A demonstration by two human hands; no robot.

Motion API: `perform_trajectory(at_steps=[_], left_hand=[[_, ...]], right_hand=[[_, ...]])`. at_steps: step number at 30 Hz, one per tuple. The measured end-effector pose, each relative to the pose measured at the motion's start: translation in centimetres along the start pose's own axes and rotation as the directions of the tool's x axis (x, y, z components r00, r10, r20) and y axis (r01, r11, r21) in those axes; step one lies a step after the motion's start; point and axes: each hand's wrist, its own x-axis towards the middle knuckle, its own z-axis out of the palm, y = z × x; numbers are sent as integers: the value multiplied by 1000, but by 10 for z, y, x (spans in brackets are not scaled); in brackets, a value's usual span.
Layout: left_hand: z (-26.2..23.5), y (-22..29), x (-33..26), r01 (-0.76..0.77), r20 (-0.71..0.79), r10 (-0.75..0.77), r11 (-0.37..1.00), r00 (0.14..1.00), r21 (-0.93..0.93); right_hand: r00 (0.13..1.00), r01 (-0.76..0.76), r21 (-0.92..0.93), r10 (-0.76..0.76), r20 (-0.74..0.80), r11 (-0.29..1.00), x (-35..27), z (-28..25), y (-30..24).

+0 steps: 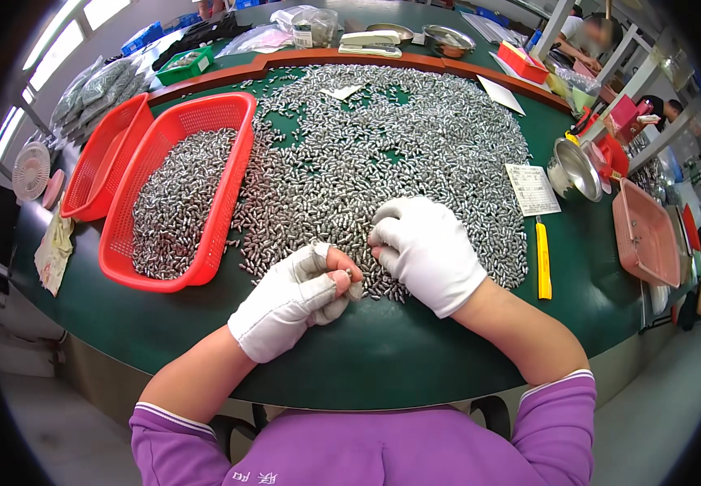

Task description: Sorting and inspecting small metal hardware components at a workbench.

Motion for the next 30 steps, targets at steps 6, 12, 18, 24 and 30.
perform_trajectory(at_steps=[6,12,18,24,30], left_hand=[[-1,1,0,-5,-9,5,999,1000,45],[-7,-1,1,58,56,-54,996,997,-67],[-3,-2,-1,51,35,-46,987,998,-155],[-6,-1,0,90,23,-88,991,996,-101],[-8,-2,1,57,50,-53,994,997,-90]], right_hand=[[1000,10,-67,-11,-15,998,2,0,-2],[955,142,213,-77,-286,967,7,-20,-15],[927,347,236,-294,-234,908,13,-26,-20],[947,298,368,-222,-234,881,8,-22,-17],[997,49,84,-44,-67,995,2,-12,-1]])
